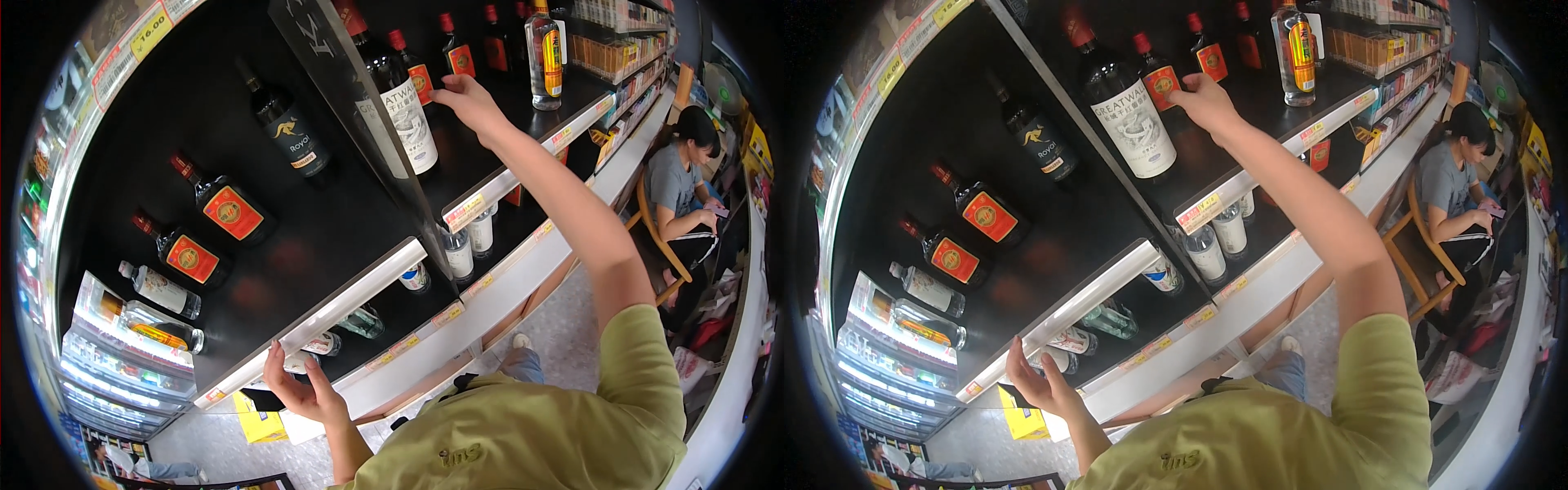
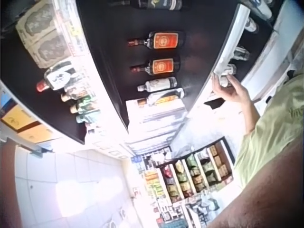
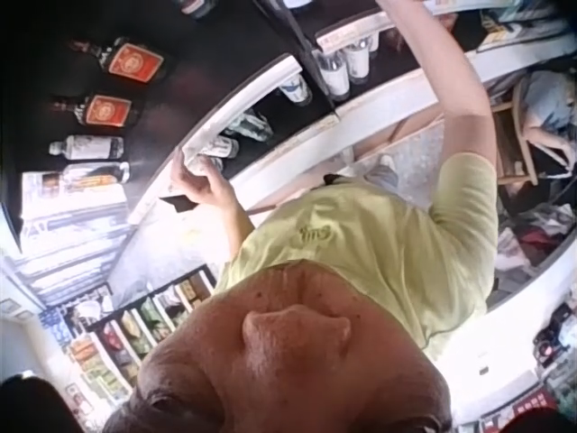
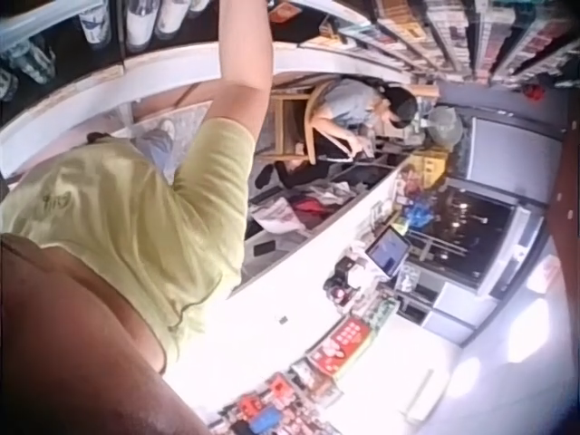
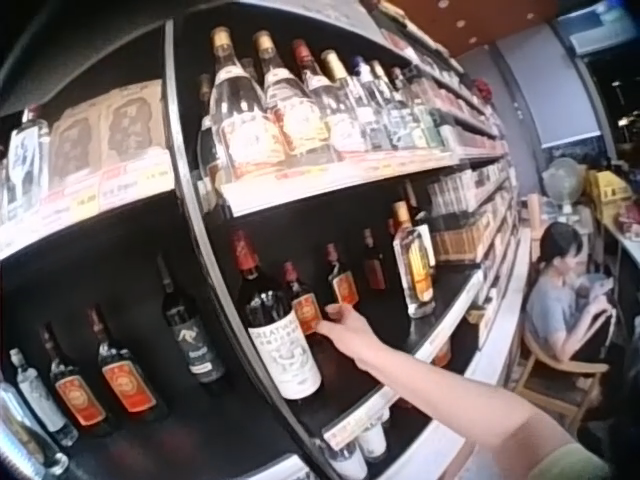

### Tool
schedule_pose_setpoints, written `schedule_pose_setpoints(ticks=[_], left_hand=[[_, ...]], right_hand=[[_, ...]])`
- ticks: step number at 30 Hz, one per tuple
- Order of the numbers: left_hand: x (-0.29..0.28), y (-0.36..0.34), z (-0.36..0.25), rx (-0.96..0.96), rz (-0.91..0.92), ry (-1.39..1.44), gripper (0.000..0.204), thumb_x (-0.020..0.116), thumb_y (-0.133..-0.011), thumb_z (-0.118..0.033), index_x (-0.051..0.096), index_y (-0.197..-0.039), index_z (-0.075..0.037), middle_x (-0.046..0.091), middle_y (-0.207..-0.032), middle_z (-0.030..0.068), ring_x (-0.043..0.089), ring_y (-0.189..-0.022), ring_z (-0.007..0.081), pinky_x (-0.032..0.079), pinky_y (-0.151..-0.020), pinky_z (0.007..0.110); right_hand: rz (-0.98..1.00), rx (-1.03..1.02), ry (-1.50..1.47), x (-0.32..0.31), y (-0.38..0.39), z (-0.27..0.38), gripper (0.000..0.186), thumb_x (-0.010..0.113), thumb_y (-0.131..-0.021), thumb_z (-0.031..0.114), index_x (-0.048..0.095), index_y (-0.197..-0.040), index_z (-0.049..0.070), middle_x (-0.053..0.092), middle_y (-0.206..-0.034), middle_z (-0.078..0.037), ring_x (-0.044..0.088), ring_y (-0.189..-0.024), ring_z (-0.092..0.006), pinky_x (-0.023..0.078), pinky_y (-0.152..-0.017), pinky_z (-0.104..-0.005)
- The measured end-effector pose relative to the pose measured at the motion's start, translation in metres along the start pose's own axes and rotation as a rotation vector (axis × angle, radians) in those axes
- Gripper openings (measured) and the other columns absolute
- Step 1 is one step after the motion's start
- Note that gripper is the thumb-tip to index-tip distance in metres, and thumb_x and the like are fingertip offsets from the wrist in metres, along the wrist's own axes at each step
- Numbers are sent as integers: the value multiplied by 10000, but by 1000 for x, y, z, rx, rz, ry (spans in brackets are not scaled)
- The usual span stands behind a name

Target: Organizing and rearranging various glass bottles of alcohol on a store shelf.

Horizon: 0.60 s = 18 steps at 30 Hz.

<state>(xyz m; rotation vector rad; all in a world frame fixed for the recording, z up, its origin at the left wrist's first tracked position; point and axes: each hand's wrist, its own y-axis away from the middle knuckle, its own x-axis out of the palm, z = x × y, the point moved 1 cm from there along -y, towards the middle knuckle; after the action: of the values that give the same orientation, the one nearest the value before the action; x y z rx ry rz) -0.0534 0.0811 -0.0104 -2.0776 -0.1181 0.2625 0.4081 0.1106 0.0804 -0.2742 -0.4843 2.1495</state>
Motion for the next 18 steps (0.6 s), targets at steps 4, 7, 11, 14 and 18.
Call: schedule_pose_setpoints(ticks=[4, 7, 11, 14, 18], left_hand=[[-2, 9, -1, -42, -2, -27, 368, 603, -900, -4, 534, -1261, 12, 538, -1306, 162, 489, -1269, 304, 334, -1105, 446], [-5, 15, 1, -19, 14, -113, 349, 604, -887, 12, 552, -1232, 9, 547, -1282, 160, 499, -1255, 315, 333, -1114, 457], [-9, 20, -2, 32, -2, -197, 358, 606, -870, 32, 557, -1224, 6, 558, -1260, 163, 515, -1235, 322, 330, -1124, 474], [-13, 23, -5, 22, -8, -257, 354, 605, -855, 50, 563, -1203, 2, 568, -1235, 164, 530, -1212, 327, 330, -1132, 498], [-19, 26, -4, 3, -29, -285, 334, 597, -845, 66, 569, -1172, 0, 574, -1219, 164, 539, -1196, 325, 336, -1130, 514]], right_hand=[[-36, -42, 279, 20, -63, -15, 821, 769, -759, 465, 501, -1351, -37, 600, -1302, -220, 580, -1229, -296, 450, -1020, -365], [-81, -59, 313, 31, -92, -9, 872, 756, -737, 543, 507, -1352, -25, 609, -1291, -233, 592, -1216, -316, 460, -1008, -381], [-104, -64, 266, 46, -122, -6, 877, 721, -745, 600, 534, -1343, -14, 618, -1287, -229, 592, -1213, -341, 460, -1012, -396], [-107, -94, 265, 58, -138, -9, 838, 695, -757, 633, 592, -1303, 6, 647, -1248, -217, 603, -1198, -345, 464, -1004, -400], [9, -103, 384, 63, -146, -10, 738, 657, -799, 639, 654, -1233, 42, 686, -1168, -194, 633, -1137, -352, 486, -971, -415]])
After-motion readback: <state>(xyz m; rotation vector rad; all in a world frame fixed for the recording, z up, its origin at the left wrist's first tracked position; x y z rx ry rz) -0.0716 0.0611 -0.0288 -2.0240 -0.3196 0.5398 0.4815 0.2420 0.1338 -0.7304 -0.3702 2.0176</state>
